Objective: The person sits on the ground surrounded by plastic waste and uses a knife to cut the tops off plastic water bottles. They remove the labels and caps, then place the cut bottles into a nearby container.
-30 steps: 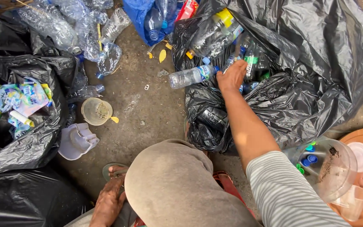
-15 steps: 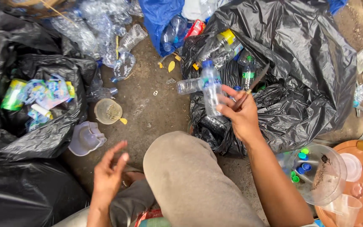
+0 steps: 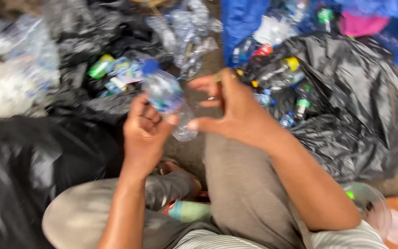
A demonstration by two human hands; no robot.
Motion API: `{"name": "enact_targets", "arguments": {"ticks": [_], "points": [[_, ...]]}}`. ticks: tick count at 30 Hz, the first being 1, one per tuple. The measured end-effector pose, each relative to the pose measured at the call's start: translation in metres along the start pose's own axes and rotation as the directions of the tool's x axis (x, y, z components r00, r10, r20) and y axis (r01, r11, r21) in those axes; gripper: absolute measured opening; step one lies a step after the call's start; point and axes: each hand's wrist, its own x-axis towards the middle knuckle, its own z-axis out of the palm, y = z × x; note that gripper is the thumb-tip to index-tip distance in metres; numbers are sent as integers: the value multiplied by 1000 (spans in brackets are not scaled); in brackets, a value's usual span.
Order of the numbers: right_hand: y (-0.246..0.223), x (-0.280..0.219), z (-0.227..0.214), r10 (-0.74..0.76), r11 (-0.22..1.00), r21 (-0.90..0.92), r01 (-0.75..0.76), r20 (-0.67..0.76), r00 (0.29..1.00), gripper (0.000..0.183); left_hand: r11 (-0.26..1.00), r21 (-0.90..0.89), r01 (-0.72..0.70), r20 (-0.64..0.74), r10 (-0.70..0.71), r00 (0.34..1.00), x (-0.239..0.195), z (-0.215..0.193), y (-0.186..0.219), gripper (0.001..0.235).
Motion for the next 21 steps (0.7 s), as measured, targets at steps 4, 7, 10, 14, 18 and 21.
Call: {"name": "enact_targets", "arguments": {"ticks": [4, 7, 10, 14, 18, 21], "points": [[-15, 7, 13, -89, 956, -289, 51, -122, 988, 42, 852, 504, -143, 58, 131, 990, -33, -22, -13, 70], [-18, 15, 38, -32, 918, -397, 0, -74, 997, 41, 817, 555, -157, 48, 157, 986, -51, -25, -18, 70], [-2, 21, 52, -33, 831, -556, 9, -33, 999, 31, 842, 527, -115, 23, 121, 992, -58, -35, -22, 66], [8, 21, 61, -28, 789, -610, 71, 79, 996, 42, 905, 423, -32, -7, 38, 999, -62, -54, -51, 61], [34, 11, 63, 25, 891, -453, 30, 116, 993, 36, 927, 370, -64, 66, 43, 997, -70, -68, -89, 63], [42, 5, 61, 139, 893, -445, -62, 143, 980, 31, 952, 306, -17, 98, -14, 995, -76, -71, -99, 58]]}}
